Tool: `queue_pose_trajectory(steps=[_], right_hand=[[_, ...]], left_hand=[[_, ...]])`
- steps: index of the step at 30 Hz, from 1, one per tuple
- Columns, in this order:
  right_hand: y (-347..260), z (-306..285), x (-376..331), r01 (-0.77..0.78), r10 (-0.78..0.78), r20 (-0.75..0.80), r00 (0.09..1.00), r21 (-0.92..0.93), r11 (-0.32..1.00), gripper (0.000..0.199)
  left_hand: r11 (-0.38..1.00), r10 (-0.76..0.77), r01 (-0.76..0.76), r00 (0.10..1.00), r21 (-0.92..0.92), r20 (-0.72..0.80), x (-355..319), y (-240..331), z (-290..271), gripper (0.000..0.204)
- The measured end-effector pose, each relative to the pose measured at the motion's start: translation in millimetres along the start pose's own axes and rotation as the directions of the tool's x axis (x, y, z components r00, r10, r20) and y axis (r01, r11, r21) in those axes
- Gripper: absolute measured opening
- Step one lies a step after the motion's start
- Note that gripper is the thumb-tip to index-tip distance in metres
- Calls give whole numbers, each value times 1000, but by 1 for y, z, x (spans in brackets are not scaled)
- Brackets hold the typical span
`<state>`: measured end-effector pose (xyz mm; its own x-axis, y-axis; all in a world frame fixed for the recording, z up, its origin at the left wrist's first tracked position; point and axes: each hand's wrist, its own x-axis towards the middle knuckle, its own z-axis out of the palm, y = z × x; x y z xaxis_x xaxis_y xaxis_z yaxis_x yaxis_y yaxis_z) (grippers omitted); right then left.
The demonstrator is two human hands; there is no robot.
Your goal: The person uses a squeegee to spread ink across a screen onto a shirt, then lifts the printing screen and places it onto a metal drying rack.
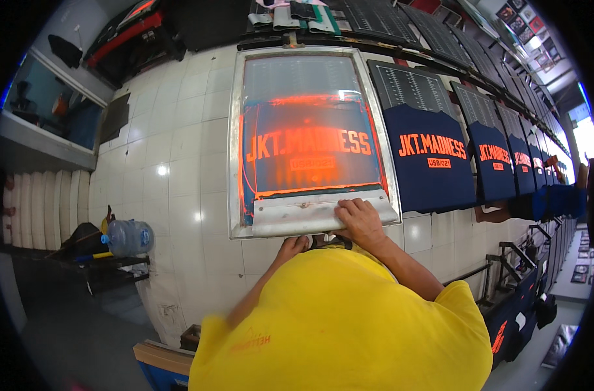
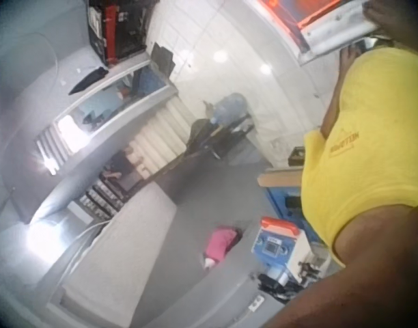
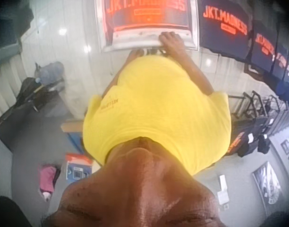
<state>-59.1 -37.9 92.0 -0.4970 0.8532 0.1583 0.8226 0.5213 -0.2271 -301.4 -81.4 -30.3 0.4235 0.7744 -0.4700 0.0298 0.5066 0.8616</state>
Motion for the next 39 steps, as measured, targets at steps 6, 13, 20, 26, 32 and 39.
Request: queue_pose_trajectory(steps=[6,13,20,26,32,39], right_hand=[[-1,5,-8,-30,29,59,998,10,999,62],[-2,-5,-12,-33,33,7,999,154,987,55],[91,0,-44,-534,512,-426,746,78,842,31],[131,30,-61,-668,815,-71,575,536,517,30],[138,40,-54,-613,869,-51,493,688,388,32],[137,34,-50,-614,866,-22,500,696,372,31]], left_hand=[[998,-51,51,999,-23,13,0,8,0,31],[991,-92,84,993,-103,-76,-2,7,6,23],[996,3,-4,1000,-87,-16,8,-17,-3,21],[996,33,-36,999,-81,-39,11,-26,-1,19],[999,-37,37,999,21,5,-3,3,0,22],[752,-166,122,986,647,8,-34,30,-59,38]])
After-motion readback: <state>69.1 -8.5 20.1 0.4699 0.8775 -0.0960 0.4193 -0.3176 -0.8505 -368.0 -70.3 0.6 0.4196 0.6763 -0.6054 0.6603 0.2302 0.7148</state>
